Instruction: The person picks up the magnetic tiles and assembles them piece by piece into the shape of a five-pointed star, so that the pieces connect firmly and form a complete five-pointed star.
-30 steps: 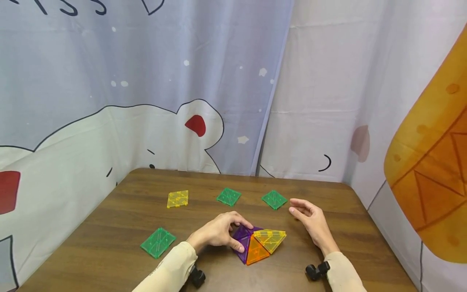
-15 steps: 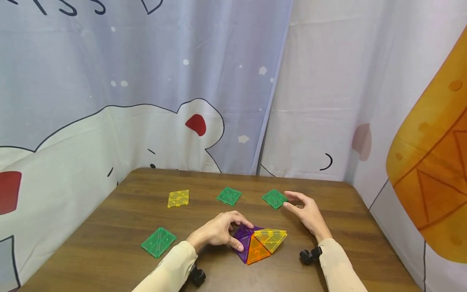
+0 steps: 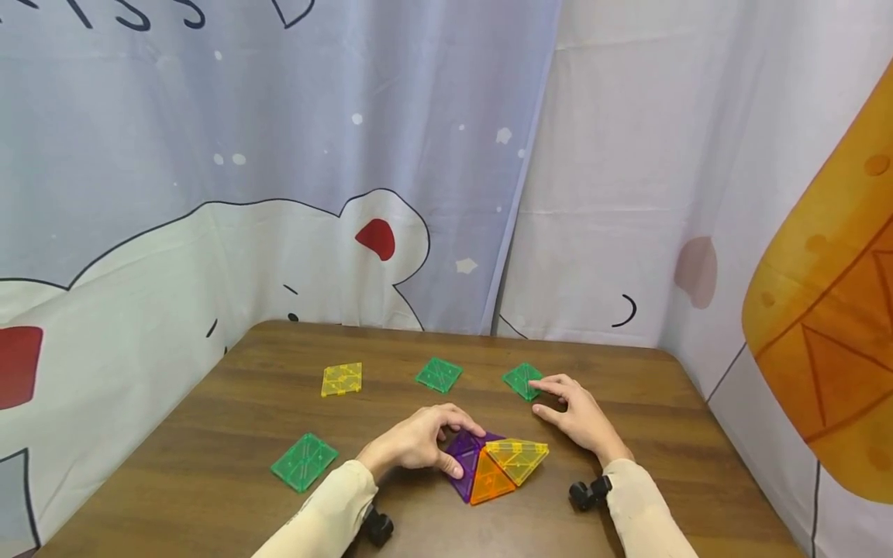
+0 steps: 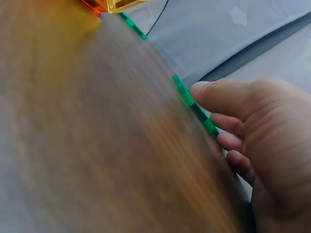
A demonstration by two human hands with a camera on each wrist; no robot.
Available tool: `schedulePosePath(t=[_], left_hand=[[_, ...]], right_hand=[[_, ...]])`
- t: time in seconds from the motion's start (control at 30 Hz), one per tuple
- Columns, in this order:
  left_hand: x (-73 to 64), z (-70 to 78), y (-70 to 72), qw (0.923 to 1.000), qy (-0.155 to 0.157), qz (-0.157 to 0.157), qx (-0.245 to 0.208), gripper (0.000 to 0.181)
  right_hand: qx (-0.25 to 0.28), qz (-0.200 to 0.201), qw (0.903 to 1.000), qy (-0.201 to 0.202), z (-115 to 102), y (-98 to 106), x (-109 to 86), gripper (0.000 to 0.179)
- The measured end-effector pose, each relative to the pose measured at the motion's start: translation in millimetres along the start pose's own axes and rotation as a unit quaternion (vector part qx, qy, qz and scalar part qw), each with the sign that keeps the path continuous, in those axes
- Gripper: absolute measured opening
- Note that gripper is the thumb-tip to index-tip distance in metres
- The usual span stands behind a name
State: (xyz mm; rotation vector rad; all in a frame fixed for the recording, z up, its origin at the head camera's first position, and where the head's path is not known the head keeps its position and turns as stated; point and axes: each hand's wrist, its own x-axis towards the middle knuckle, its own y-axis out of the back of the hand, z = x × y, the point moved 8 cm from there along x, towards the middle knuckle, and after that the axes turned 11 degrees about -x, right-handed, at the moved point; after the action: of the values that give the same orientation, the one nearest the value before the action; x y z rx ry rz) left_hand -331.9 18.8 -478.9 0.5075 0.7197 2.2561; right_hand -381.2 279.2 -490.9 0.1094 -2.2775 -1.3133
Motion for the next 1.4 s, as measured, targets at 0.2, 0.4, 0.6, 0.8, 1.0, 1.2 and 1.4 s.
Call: schedulePosePath(t=[0.2,0.4,0.6,0.8,1.0,1.2,1.4], left_hand=[[-0.8,1.3,-0.7,0.9999,-0.014,-0.01,-0.003,0.057],[-0.3,2.7,-1.0,0.9997,-0.016,-0.018,-0.004,0.057],[1.1,0.8,0.3,0.9995,0.006,-0.027,-0.013,0.057],[6.4,-1.7,8.5,0.9982,0.029,0.011,-0.05,0.041],[17.5,-4.4,11.3,0.9957,0.032,0.062,-0.061,0.029],[31.9,-9.1,11.1,0.9927,0.043,0.091,-0.067,0.026],[45.7,-11.1,9.8,0.9916,0.045,0.108,-0.055,0.027]], right_hand=[[-0.021,0.009,0.9996,0.017,-6.9,-0.8,-1.3,0.037],[-0.009,0.026,0.9995,0.015,-3.9,0.7,-1.2,0.02],[0.009,0.031,0.9994,0.016,-1.9,2.6,-1.4,0.012],[0.01,0.026,0.9995,0.017,-4.1,3.9,-3.8,0.017],[-0.012,0.024,0.9994,0.023,-7.3,3.0,-4.7,0.02],[-0.001,0.017,0.9989,0.045,-13.4,1.8,-2.1,0.02],[0.01,0.013,0.9984,0.054,-18.4,-1.9,-0.8,0.022]])
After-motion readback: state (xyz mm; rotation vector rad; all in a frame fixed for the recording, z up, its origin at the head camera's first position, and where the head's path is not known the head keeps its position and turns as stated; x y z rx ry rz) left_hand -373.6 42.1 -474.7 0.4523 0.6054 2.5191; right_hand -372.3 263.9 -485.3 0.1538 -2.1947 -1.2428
